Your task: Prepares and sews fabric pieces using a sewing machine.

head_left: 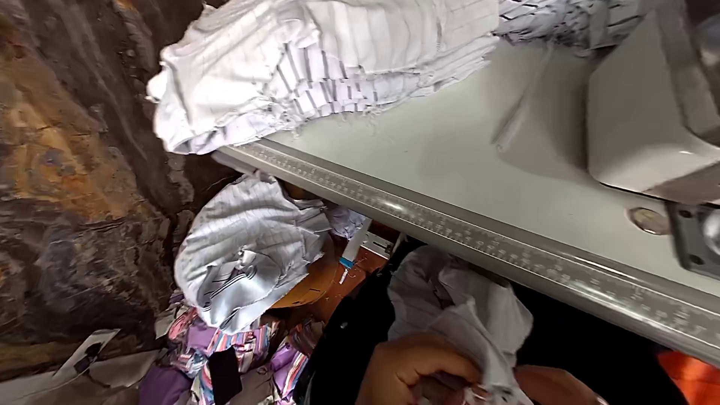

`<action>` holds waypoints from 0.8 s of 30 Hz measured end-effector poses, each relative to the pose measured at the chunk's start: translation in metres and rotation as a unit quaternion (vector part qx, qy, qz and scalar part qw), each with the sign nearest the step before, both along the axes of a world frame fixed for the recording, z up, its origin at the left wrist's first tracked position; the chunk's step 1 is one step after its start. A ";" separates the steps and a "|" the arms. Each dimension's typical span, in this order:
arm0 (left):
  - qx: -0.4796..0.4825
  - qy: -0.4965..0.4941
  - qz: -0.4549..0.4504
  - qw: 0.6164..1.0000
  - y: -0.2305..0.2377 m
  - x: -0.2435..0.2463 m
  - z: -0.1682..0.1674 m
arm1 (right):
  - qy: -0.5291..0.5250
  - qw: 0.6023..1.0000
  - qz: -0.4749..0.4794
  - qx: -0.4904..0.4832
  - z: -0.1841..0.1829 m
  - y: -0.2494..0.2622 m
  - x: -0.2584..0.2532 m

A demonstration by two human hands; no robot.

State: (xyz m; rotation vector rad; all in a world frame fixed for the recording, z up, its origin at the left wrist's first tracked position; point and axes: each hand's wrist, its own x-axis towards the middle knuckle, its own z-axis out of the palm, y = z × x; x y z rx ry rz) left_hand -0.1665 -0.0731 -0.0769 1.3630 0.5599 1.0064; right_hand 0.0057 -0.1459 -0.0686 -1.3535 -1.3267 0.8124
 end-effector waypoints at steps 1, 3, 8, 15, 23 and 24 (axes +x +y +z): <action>-0.011 -0.006 0.005 1.000 0.000 0.000 0.002 | 0.013 1.000 -0.010 0.012 0.001 0.000 0.000; -0.039 -0.009 0.017 0.999 0.001 -0.001 0.005 | 0.072 0.997 -0.029 0.012 0.005 0.000 0.000; -0.158 -0.027 -0.014 0.987 0.016 -0.001 0.020 | 0.222 0.974 -0.039 -0.025 0.018 0.000 0.000; -0.023 -0.024 -0.082 0.996 0.038 0.006 0.027 | 0.174 0.979 -0.095 0.039 0.029 0.003 0.009; 0.160 0.174 -0.164 0.958 0.057 0.011 0.025 | 0.093 0.994 -0.064 0.008 0.037 0.000 0.027; 0.121 0.141 -0.147 0.972 0.057 0.012 0.024 | 0.028 0.999 -0.045 -0.013 0.037 -0.001 0.033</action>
